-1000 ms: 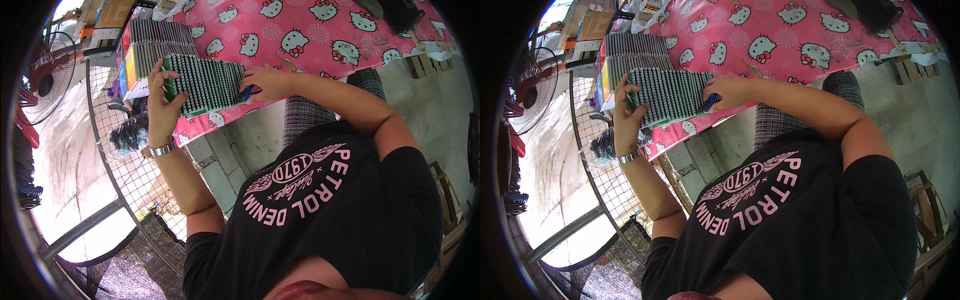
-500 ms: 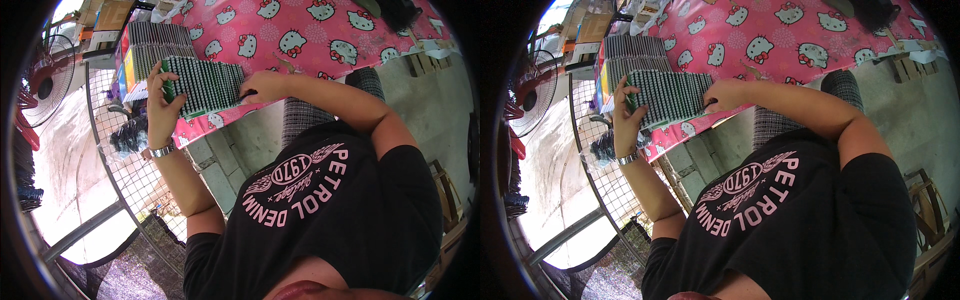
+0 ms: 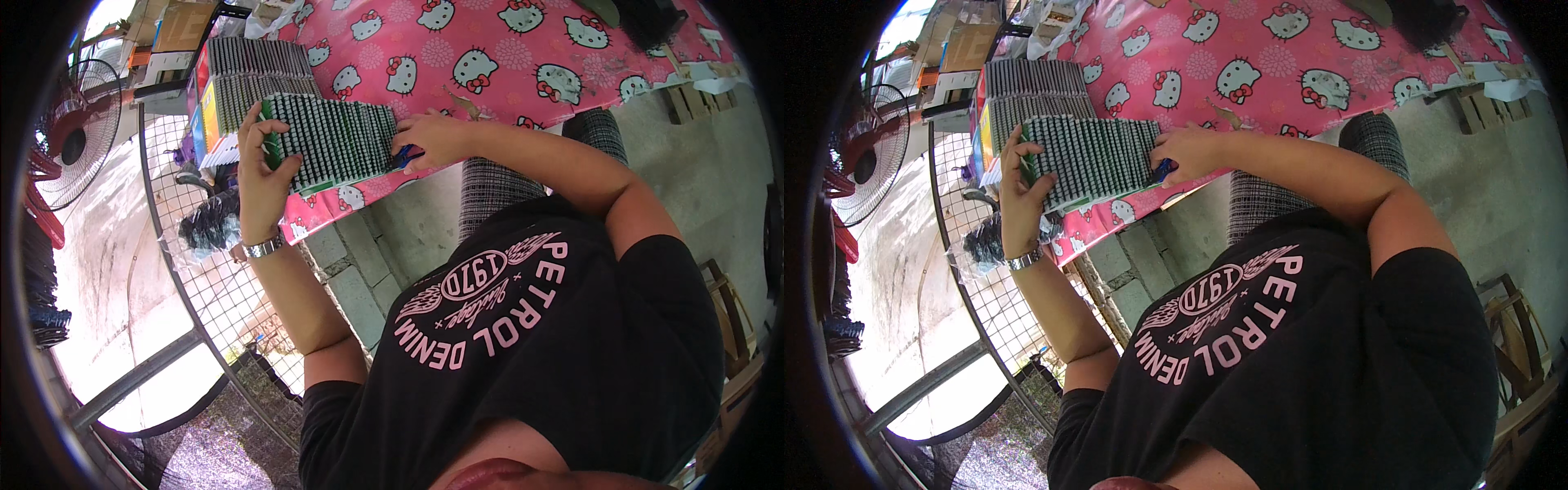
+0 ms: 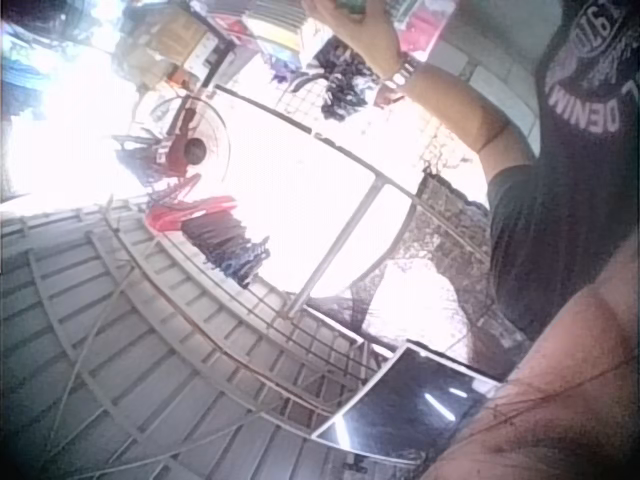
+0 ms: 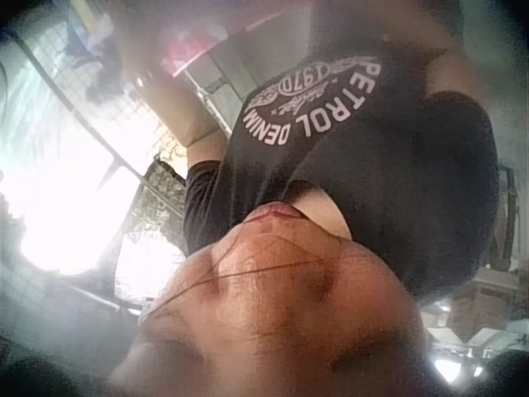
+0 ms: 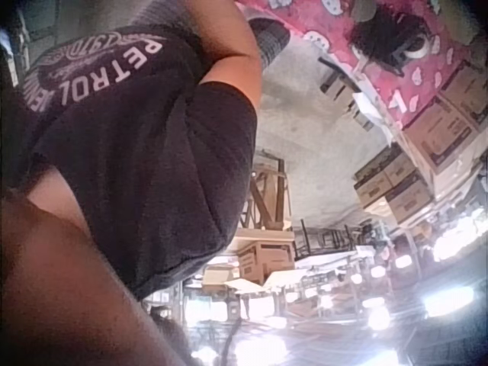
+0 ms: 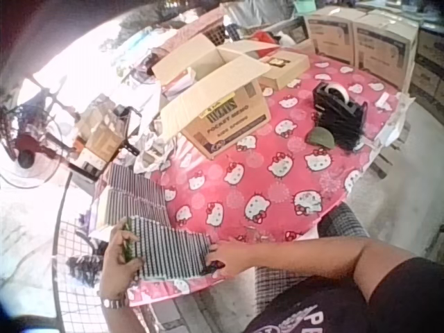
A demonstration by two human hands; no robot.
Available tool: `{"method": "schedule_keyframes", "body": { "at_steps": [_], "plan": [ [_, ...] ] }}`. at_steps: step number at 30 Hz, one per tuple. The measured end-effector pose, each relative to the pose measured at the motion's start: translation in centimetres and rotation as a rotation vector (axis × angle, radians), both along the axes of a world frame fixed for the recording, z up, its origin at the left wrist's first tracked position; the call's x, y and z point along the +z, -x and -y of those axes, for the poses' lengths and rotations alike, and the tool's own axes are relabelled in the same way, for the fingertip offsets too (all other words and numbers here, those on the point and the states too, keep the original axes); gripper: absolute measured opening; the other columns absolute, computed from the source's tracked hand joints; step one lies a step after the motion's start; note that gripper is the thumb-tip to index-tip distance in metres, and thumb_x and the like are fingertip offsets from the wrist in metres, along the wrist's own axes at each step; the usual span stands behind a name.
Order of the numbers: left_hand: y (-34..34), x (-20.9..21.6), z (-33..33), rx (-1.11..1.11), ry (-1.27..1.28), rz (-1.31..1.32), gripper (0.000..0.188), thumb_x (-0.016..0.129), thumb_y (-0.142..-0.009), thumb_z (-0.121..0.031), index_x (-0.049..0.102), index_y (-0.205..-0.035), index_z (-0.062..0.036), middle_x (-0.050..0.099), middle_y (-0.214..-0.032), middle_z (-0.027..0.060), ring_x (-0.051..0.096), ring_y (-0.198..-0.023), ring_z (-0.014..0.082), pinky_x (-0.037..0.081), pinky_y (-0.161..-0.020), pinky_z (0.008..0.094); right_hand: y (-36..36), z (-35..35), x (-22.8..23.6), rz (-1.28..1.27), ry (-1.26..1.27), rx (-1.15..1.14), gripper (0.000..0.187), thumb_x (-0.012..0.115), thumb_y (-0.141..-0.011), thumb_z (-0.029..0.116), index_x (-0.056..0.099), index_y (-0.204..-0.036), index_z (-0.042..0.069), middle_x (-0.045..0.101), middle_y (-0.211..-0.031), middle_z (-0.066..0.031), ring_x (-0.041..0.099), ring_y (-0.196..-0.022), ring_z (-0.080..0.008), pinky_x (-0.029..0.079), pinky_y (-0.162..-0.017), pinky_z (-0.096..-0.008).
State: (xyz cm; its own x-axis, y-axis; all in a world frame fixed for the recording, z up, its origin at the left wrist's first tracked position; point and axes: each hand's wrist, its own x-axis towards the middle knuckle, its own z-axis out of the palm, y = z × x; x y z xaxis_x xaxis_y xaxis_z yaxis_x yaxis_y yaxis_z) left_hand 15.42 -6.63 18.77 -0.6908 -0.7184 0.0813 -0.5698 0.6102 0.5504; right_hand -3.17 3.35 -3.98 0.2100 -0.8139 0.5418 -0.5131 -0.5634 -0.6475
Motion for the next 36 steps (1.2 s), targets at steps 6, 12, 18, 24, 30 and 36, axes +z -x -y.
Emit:
{"method": "schedule_keyframes", "body": {
  "at_steps": [6,12,18,24,30,36],
  "plan": [
    [1.1,0.3,0.1,-0.041,0.018,-0.004,0.047,0.063,-0.063,0.008,0.057,-0.106,-0.0096,0.038,-0.148,0.0135,0.036,-0.137,0.0280,0.029,-0.108,0.0361,-0.2,3.2,-1.3,-0.076,-0.803,0.365,0.033,0.066,-0.083,0.039,0.069,-0.099,0.011,0.065,-0.095,-0.0127,0.064,-0.096,-0.0309,0.047,-0.080,-0.0483],
    [0.1,-0.1,0.1,-0.011,0.012,0.001,0.047,0.063,-0.063,0.008,0.057,-0.106,-0.0095,0.037,-0.148,0.0141,0.036,-0.137,0.0281,0.029,-0.109,0.0364,0.2,0.5,-1.4,-0.040,-0.116,0.018,0.032,0.063,-0.087,0.037,0.069,-0.096,0.007,0.066,-0.086,-0.0144,0.064,-0.082,-0.0314,0.049,-0.074,-0.0420],
    [0.6,0.2,0.2,-0.036,0.016,0.010,0.048,0.063,-0.062,0.009,0.057,-0.106,-0.0095,0.037,-0.149,0.0137,0.035,-0.138,0.0279,0.029,-0.108,0.0357,0.8,3.2,-1.7,-0.083,-0.752,0.395,0.038,0.068,-0.080,0.041,0.067,-0.105,0.012,0.064,-0.107,-0.0107,0.061,-0.100,-0.0315,0.042,-0.081,-0.0569],
    [-0.1,-0.1,-0.1,0.003,0.017,0.018,0.047,0.063,-0.063,0.007,0.057,-0.106,-0.0100,0.037,-0.149,0.0140,0.036,-0.137,0.0280,0.030,-0.108,0.0356,0.3,0.5,-1.6,-0.012,-0.254,0.096,0.034,0.062,-0.088,0.038,0.070,-0.095,0.006,0.067,-0.093,-0.0153,0.063,-0.088,-0.0347,0.047,-0.079,-0.0450],
    [0.5,0.2,0.1,-0.018,0.018,0.023,0.047,0.063,-0.063,0.007,0.057,-0.106,-0.0102,0.037,-0.149,0.0140,0.037,-0.136,0.0279,0.030,-0.108,0.0361,0.2,2.6,-1.1,-0.104,-0.778,0.320,0.036,0.067,-0.080,0.040,0.068,-0.103,0.012,0.065,-0.104,-0.0090,0.061,-0.102,-0.0316,0.044,-0.084,-0.0550],
    [-0.5,-0.2,0.2,-0.013,0.020,0.014,0.047,0.063,-0.063,0.007,0.057,-0.106,-0.0098,0.036,-0.150,0.0142,0.036,-0.137,0.0282,0.029,-0.109,0.0366,0.2,0.9,-1.5,-0.174,-0.444,0.140,0.037,0.071,-0.077,0.038,0.066,-0.108,0.017,0.058,-0.111,-0.0045,0.055,-0.115,-0.0287,0.040,-0.086,-0.0618]
  ]
}}
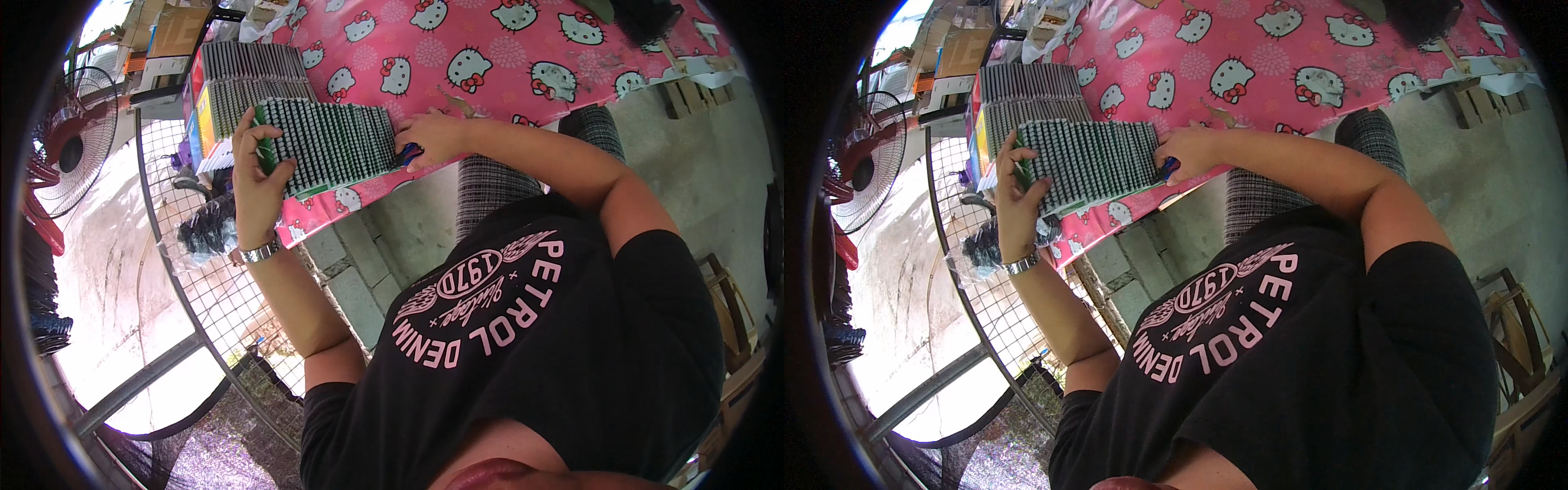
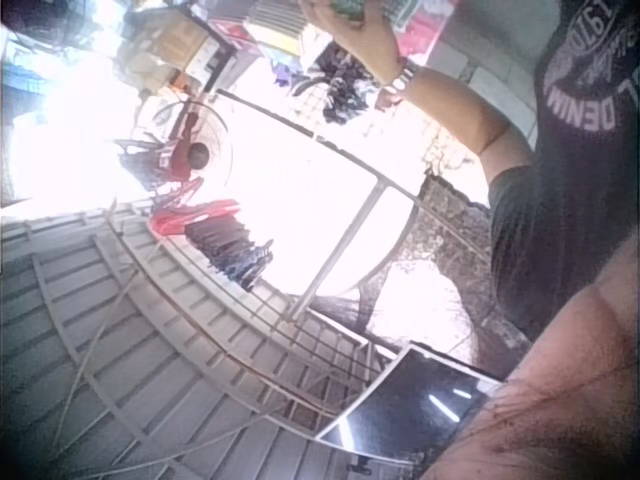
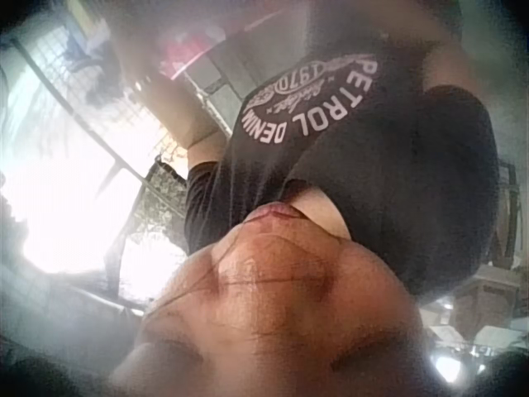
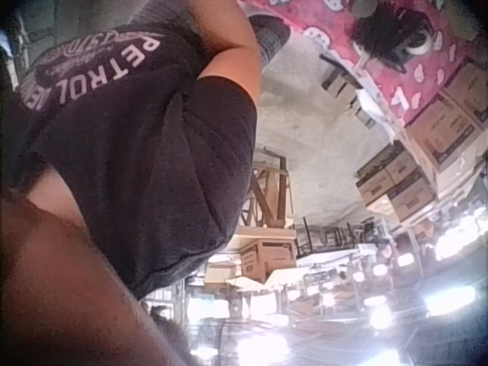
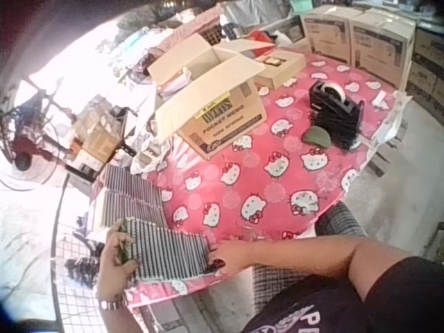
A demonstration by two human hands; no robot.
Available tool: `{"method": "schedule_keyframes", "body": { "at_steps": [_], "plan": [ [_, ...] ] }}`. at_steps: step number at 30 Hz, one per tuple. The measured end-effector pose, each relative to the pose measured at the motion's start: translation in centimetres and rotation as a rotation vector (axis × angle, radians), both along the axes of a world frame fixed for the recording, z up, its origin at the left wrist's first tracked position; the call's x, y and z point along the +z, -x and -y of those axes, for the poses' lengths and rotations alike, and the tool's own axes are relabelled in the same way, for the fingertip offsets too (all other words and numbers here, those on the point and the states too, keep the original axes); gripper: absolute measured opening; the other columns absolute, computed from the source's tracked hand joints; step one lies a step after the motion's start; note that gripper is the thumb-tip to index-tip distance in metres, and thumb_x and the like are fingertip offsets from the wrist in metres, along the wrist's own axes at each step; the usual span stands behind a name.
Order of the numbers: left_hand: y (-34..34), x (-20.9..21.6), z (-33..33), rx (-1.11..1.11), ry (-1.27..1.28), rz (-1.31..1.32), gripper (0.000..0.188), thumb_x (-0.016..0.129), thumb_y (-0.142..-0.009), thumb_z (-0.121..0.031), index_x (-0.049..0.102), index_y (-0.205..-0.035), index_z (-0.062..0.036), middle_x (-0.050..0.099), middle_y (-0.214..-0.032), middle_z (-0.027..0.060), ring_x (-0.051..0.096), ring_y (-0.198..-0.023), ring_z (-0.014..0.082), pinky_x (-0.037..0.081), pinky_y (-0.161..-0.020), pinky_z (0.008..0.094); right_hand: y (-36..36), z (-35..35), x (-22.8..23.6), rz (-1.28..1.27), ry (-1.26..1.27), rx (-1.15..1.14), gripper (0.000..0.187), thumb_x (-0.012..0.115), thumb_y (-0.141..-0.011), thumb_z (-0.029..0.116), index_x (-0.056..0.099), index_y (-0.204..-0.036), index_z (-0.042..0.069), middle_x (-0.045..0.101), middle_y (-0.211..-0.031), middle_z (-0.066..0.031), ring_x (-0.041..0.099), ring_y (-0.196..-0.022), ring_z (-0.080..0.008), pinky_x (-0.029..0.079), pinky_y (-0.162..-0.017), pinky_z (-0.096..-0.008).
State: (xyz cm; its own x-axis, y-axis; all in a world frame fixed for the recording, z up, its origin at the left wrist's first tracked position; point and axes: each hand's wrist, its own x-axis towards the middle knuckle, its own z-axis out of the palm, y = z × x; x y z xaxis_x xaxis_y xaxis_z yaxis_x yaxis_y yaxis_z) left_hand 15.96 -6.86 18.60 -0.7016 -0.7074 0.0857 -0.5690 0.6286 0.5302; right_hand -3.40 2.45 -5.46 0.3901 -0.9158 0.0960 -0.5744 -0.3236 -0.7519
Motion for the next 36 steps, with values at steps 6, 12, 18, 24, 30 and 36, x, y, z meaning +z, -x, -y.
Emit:
{"method": "schedule_keyframes", "body": {
  "at_steps": [6,12,18,24,30,36],
  "plan": [
    [0.2,0.1,0.0,-0.006,0.000,-0.001,0.047,0.063,-0.063,0.008,0.056,-0.106,-0.0094,0.036,-0.150,0.0149,0.036,-0.138,0.0288,0.029,-0.110,0.0374,-0.1,0.0,-0.8,-0.031,0.204,-0.034,0.038,0.070,-0.078,0.039,0.066,-0.107,0.016,0.061,-0.110,-0.0072,0.058,-0.110,-0.0305,0.042,-0.085,-0.0588],
    [0.1,0.3,-0.3,0.023,-0.005,0.013,0.047,0.063,-0.063,0.008,0.057,-0.106,-0.0094,0.036,-0.150,0.0150,0.037,-0.137,0.0287,0.031,-0.109,0.0373,0.0,1.0,0.3,0.165,-0.243,0.126,0.038,0.069,-0.079,0.040,0.068,-0.103,0.011,0.068,-0.097,-0.0139,0.064,-0.091,-0.0359,0.048,-0.081,-0.0452],
    [0.3,0.3,-0.3,0.027,-0.022,0.009,0.047,0.063,-0.063,0.008,0.057,-0.106,-0.0094,0.035,-0.151,0.0142,0.036,-0.138,0.0279,0.030,-0.109,0.0363,0.2,-0.1,-1.5,0.011,0.300,-0.043,0.037,0.069,-0.079,0.040,0.069,-0.100,0.010,0.069,-0.096,-0.0135,0.064,-0.093,-0.0349,0.049,-0.079,-0.0472],
    [2.0,0.5,0.0,-0.014,-0.030,-0.008,0.048,0.063,-0.063,0.009,0.057,-0.107,-0.0095,0.035,-0.150,0.0144,0.035,-0.138,0.0271,0.029,-0.109,0.0354,-0.2,3.0,-3.0,-0.083,-0.295,0.167,0.035,0.070,-0.078,0.038,0.066,-0.102,0.013,0.064,-0.100,-0.0103,0.062,-0.098,-0.0316,0.044,-0.084,-0.0520],
    [0.5,0.3,-0.5,0.047,-0.044,-0.011,0.044,0.062,-0.065,0.006,0.057,-0.106,-0.0103,0.037,-0.152,0.0092,0.031,-0.141,0.0264,0.026,-0.113,0.0394,0.5,-0.2,-1.6,-0.119,0.333,-0.055,0.035,0.067,-0.079,0.040,0.069,-0.098,0.011,0.069,-0.091,-0.0101,0.065,-0.095,-0.0318,0.048,-0.081,-0.0492],
    [1.5,0.6,-0.3,0.018,-0.075,-0.023,0.044,0.061,-0.066,0.006,0.057,-0.106,-0.0106,0.037,-0.152,0.0096,0.030,-0.142,0.0260,0.024,-0.113,0.0391,0.9,2.2,-1.5,-0.067,-0.237,0.138,0.040,0.071,-0.075,0.041,0.065,-0.106,0.017,0.059,-0.112,-0.0069,0.057,-0.108,-0.0305,0.041,-0.088,-0.0545]
  ]
}}
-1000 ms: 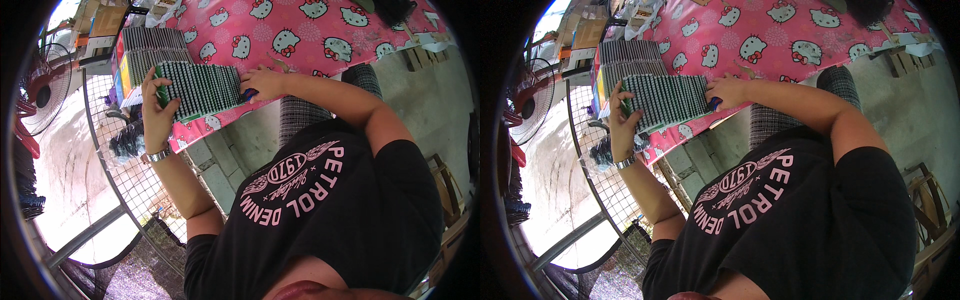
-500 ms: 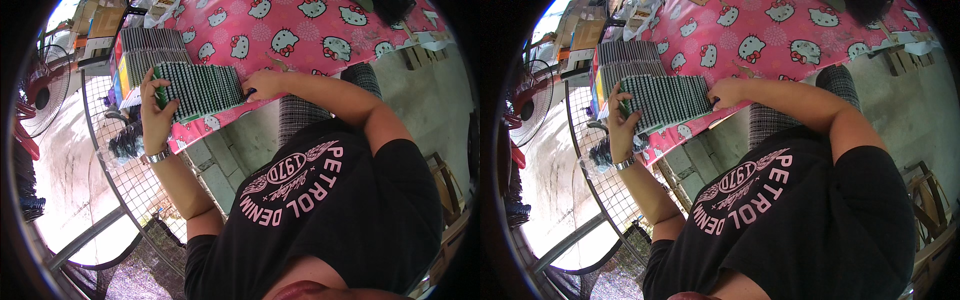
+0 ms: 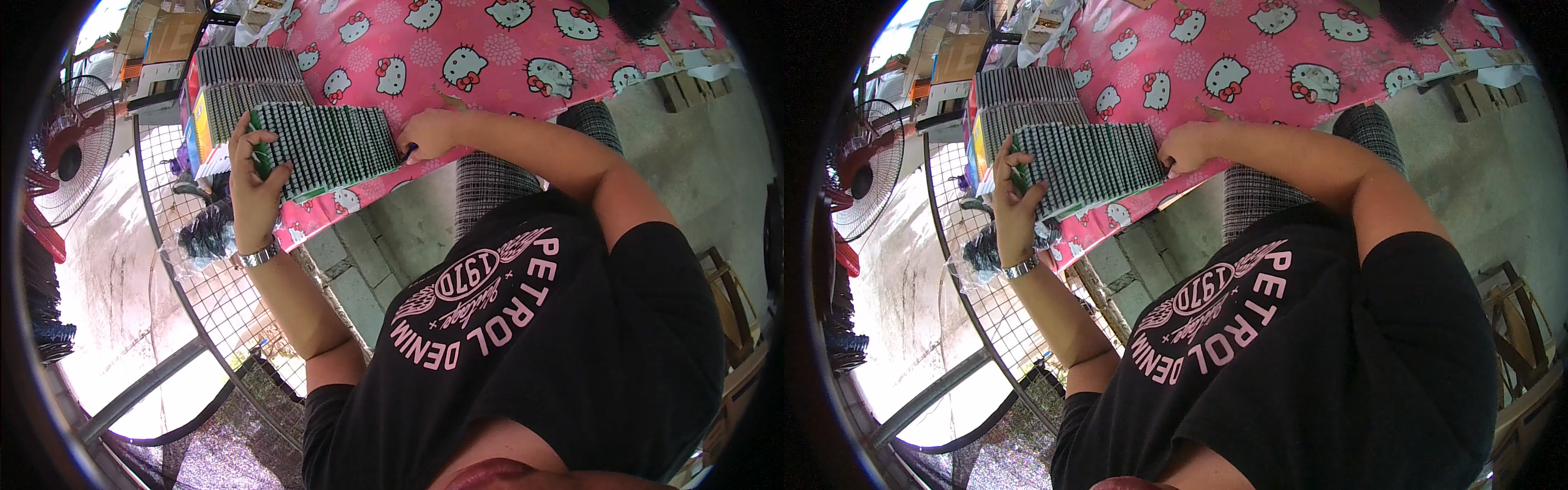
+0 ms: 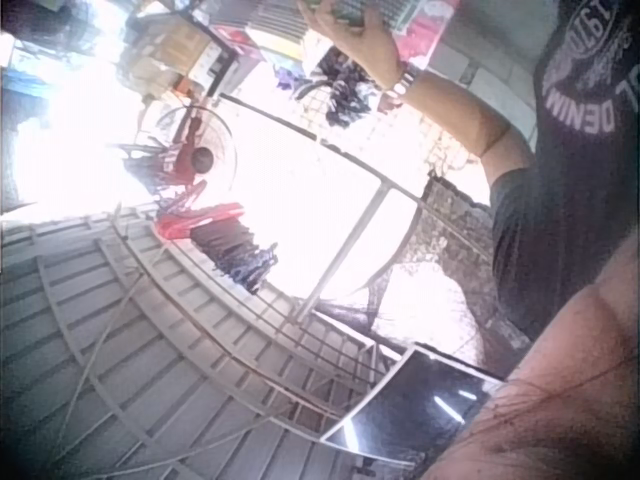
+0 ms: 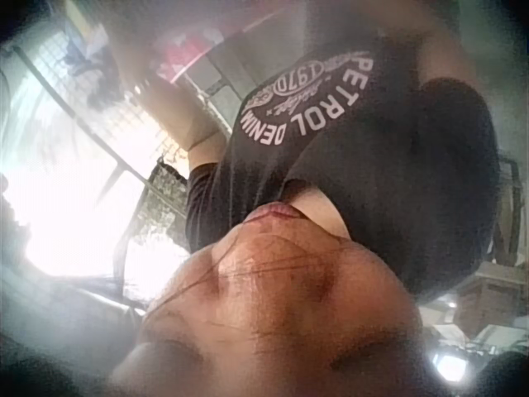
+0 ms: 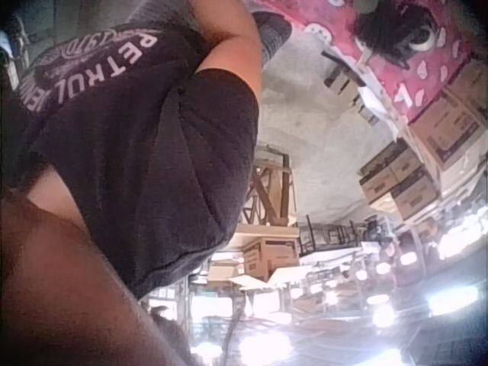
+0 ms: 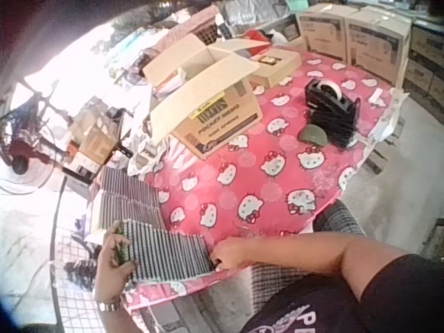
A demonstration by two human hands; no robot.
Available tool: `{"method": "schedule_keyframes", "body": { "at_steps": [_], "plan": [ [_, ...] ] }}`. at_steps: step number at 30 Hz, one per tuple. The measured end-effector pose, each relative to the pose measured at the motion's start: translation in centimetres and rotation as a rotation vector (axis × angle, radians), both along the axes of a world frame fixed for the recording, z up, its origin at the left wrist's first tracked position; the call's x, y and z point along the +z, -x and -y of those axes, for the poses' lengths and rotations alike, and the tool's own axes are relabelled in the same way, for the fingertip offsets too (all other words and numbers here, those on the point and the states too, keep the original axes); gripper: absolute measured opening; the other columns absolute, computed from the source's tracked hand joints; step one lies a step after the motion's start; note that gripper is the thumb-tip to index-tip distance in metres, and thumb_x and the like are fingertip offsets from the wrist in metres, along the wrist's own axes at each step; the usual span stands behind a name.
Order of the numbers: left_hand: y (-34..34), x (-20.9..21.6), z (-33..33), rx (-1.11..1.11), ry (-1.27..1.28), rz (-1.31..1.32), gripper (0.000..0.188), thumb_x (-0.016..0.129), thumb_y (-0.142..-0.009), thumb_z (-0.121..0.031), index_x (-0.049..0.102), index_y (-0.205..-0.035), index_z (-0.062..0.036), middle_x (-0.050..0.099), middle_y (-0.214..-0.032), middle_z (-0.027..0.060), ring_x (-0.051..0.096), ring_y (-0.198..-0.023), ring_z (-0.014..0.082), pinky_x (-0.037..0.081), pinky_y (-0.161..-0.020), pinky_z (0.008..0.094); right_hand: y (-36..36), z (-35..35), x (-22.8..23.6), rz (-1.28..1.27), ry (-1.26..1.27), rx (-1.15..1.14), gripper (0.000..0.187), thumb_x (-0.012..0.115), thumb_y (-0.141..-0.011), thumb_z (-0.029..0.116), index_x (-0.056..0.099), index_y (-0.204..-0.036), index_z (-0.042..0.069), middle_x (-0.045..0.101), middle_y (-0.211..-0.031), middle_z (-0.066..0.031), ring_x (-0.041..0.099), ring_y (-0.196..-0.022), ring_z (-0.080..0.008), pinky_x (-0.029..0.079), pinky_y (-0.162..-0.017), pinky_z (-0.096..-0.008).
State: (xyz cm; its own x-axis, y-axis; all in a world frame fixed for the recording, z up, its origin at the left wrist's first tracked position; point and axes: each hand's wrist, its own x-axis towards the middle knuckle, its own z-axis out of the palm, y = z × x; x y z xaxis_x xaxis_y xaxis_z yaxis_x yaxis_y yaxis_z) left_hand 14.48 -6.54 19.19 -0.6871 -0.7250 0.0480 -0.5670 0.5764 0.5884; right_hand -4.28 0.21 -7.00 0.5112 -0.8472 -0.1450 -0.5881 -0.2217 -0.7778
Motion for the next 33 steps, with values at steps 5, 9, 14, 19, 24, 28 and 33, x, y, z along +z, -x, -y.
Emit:
{"method": "schedule_keyframes", "body": {
  "at_steps": [5,9,14,19,24,28,33],
  "plan": [
    [-1.2,-0.4,0.0,0.024,0.004,0.004,0.044,0.060,-0.065,0.007,0.057,-0.106,-0.0095,0.036,-0.152,0.0111,0.029,-0.142,0.0251,0.023,-0.114,0.0367,0.0,-1.5,2.1,-0.075,0.177,-0.046,0.039,0.072,-0.074,0.041,0.066,-0.104,0.017,0.058,-0.113,-0.0074,0.057,-0.108,-0.0308,0.042,-0.086,-0.0547],
    [-1.1,-0.4,0.0,0.019,0.009,0.013,0.044,0.060,-0.065,0.008,0.056,-0.105,-0.0087,0.034,-0.153,0.0121,0.029,-0.142,0.0247,0.023,-0.113,0.0359,-0.7,-1.2,1.4,-0.078,0.166,-0.020,0.042,0.072,-0.074,0.041,0.066,-0.106,0.015,0.058,-0.117,-0.0082,0.057,-0.110,-0.0317,0.041,-0.087,-0.0569],
    [-0.7,-0.3,0.2,-0.004,0.019,0.012,0.044,0.061,-0.065,0.008,0.057,-0.105,-0.0087,0.034,-0.153,0.0119,0.030,-0.141,0.0248,0.023,-0.113,0.0365,-1.4,0.9,0.6,-0.123,-0.197,0.040,0.043,0.072,-0.074,0.040,0.066,-0.109,0.015,0.057,-0.125,-0.0077,0.054,-0.116,-0.0337,0.039,-0.090,-0.0618],
    [-1.1,-0.5,0.0,0.018,0.016,-0.004,0.044,0.062,-0.064,0.007,0.057,-0.105,-0.0090,0.037,-0.152,0.0113,0.031,-0.141,0.0256,0.024,-0.113,0.0379,0.2,-1.3,1.8,-0.130,0.196,-0.002,0.043,0.071,-0.076,0.040,0.065,-0.111,0.016,0.059,-0.124,-0.0068,0.047,-0.125,-0.0328,0.037,-0.092,-0.0638],
    [-1.0,-0.2,-0.2,0.020,0.018,-0.001,0.044,0.063,-0.064,0.006,0.058,-0.105,-0.0096,0.040,-0.150,0.0105,0.032,-0.141,0.0263,0.025,-0.113,0.0394,-0.7,-0.2,1.0,-0.157,0.133,0.021,0.041,0.070,-0.077,0.040,0.065,-0.111,0.017,0.059,-0.122,-0.0066,0.046,-0.127,-0.0318,0.038,-0.091,-0.0636],
    [0.3,-0.1,0.2,-0.024,0.010,-0.014,0.045,0.063,-0.064,0.007,0.057,-0.105,-0.0092,0.038,-0.151,0.0113,0.031,-0.141,0.0259,0.024,-0.113,0.0384,-0.7,3.2,-0.7,-0.114,-0.365,0.119,0.040,0.069,-0.077,0.039,0.066,-0.111,0.018,0.060,-0.120,-0.0065,0.046,-0.126,-0.0312,0.040,-0.089,-0.0632],
    [-1.7,-0.8,0.3,0.010,0.003,-0.034,0.045,0.063,-0.064,0.007,0.057,-0.106,-0.0081,0.036,-0.152,0.0128,0.031,-0.141,0.0251,0.024,-0.113,0.0362,-0.3,-1.4,1.6,-0.179,0.230,-0.034,0.041,0.070,-0.076,0.039,0.066,-0.112,0.021,0.059,-0.121,-0.0066,0.046,-0.127,-0.0308,0.040,-0.088,-0.0630]
  ]
}}
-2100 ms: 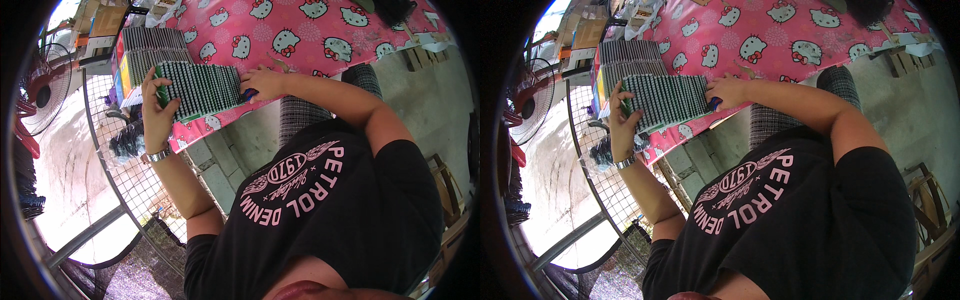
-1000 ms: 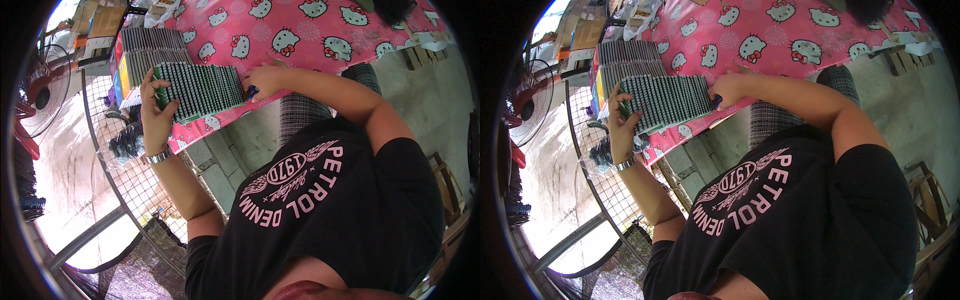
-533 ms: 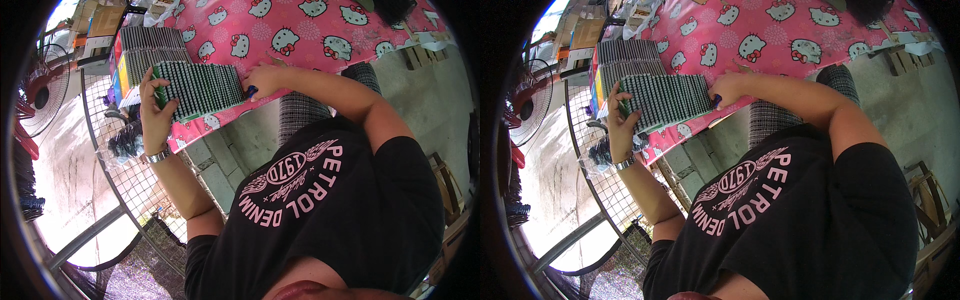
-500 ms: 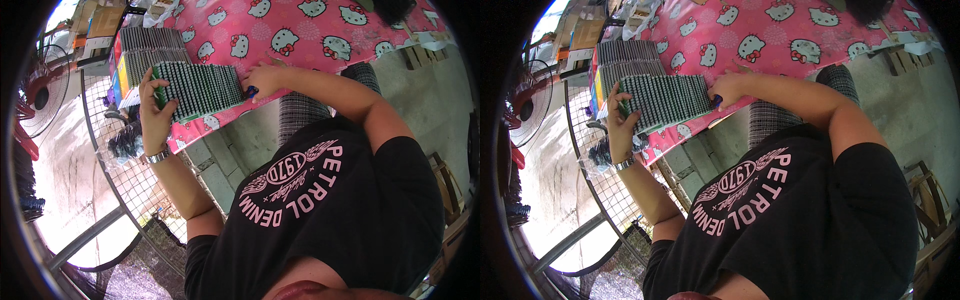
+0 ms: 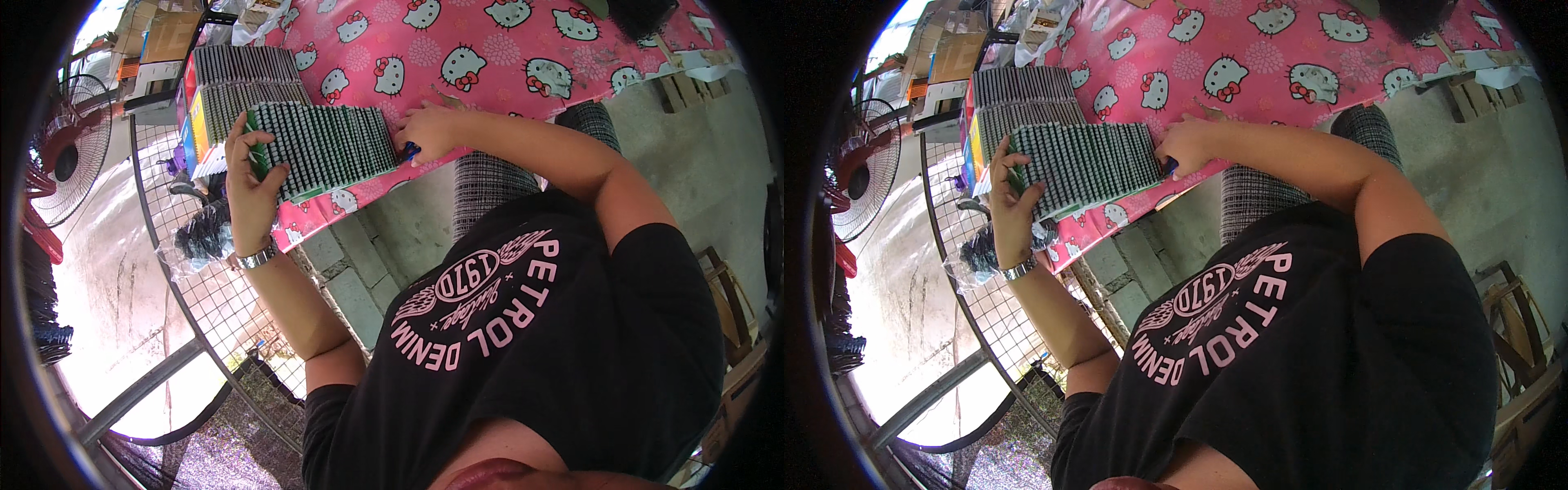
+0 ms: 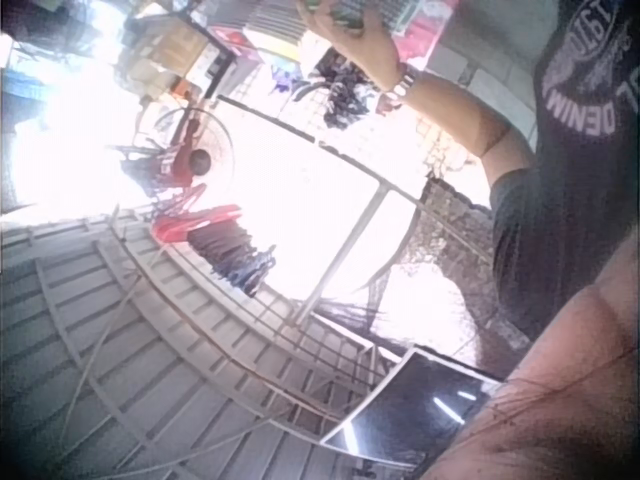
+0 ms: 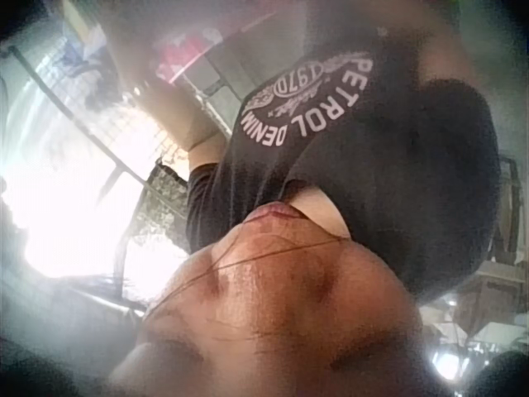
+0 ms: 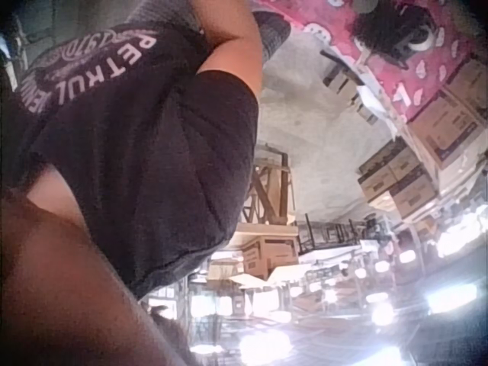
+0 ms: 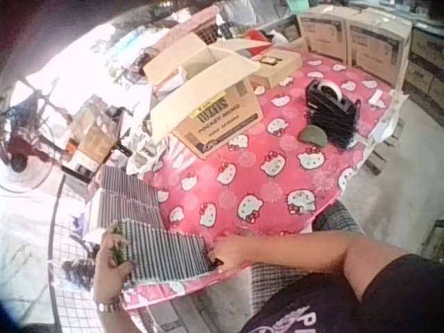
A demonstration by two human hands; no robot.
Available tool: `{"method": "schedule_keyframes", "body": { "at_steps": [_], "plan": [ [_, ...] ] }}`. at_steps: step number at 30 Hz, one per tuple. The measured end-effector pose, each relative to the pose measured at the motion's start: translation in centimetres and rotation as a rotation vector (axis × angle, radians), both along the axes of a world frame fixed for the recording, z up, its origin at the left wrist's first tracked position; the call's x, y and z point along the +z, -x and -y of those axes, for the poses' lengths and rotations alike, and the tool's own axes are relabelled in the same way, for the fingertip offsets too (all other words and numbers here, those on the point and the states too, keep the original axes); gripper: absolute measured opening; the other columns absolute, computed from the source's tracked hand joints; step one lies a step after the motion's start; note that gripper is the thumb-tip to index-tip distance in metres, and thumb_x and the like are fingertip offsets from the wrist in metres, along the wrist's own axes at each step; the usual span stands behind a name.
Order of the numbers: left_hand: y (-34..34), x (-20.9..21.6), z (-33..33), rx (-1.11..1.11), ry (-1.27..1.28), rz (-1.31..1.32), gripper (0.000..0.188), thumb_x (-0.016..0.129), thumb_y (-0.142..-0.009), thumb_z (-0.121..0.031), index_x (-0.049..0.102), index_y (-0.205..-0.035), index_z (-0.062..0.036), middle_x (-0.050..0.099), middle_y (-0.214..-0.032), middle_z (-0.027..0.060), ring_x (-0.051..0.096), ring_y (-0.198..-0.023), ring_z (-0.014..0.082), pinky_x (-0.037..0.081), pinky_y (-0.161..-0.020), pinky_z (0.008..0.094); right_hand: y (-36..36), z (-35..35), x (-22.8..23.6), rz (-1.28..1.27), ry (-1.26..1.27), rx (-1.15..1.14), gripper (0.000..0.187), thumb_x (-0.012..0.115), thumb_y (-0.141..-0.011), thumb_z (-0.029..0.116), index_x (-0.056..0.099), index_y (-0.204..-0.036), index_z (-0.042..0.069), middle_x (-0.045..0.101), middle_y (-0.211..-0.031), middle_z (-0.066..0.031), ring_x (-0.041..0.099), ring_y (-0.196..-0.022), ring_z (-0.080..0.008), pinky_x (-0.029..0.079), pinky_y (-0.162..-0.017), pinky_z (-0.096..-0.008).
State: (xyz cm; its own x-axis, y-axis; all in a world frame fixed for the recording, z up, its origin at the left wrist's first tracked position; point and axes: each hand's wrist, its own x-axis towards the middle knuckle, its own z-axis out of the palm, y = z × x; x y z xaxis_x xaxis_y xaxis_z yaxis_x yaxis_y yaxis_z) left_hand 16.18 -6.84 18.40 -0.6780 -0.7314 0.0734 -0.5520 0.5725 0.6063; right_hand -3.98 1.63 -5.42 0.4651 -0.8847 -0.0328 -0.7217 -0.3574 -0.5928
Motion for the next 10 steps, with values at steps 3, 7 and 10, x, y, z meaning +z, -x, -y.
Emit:
{"method": "schedule_keyframes", "body": {
  "at_steps": [3,7,10],
  "plan": [
    [0.5,0.2,0.0,-0.011,0.004,0.011,0.045,0.063,-0.064,0.007,0.057,-0.106,-0.0081,0.036,-0.152,0.0125,0.031,-0.141,0.0251,0.024,-0.113,0.0362,0.1,-0.5,0.3,-0.017,-0.012,0.025,0.044,0.072,-0.074,0.043,0.068,-0.107,0.016,0.058,-0.121,-0.0046,0.048,-0.124,-0.0302,0.037,-0.092,-0.0639],
    [0.8,0.5,-0.1,-0.021,0.023,0.034,0.045,0.064,-0.064,0.006,0.057,-0.106,-0.0083,0.036,-0.152,0.0117,0.031,-0.141,0.0256,0.024,-0.113,0.0373,-0.7,0.1,0.2,-0.063,-0.151,0.000,0.045,0.072,-0.075,0.043,0.068,-0.111,0.016,0.058,-0.127,-0.0059,0.047,-0.126,-0.0299,0.039,-0.093,-0.0616],
    [0.8,0.4,-0.1,-0.033,0.045,0.039,0.044,0.064,-0.064,0.005,0.057,-0.106,-0.0084,0.036,-0.152,0.0123,0.031,-0.142,0.0267,0.023,-0.114,0.0391,-1.3,1.6,1.5,-0.057,-0.506,-0.020,0.047,0.071,-0.075,0.044,0.067,-0.115,0.018,0.057,-0.130,-0.0082,0.046,-0.129,-0.0302,0.039,-0.095,-0.0585]
  ]
}}
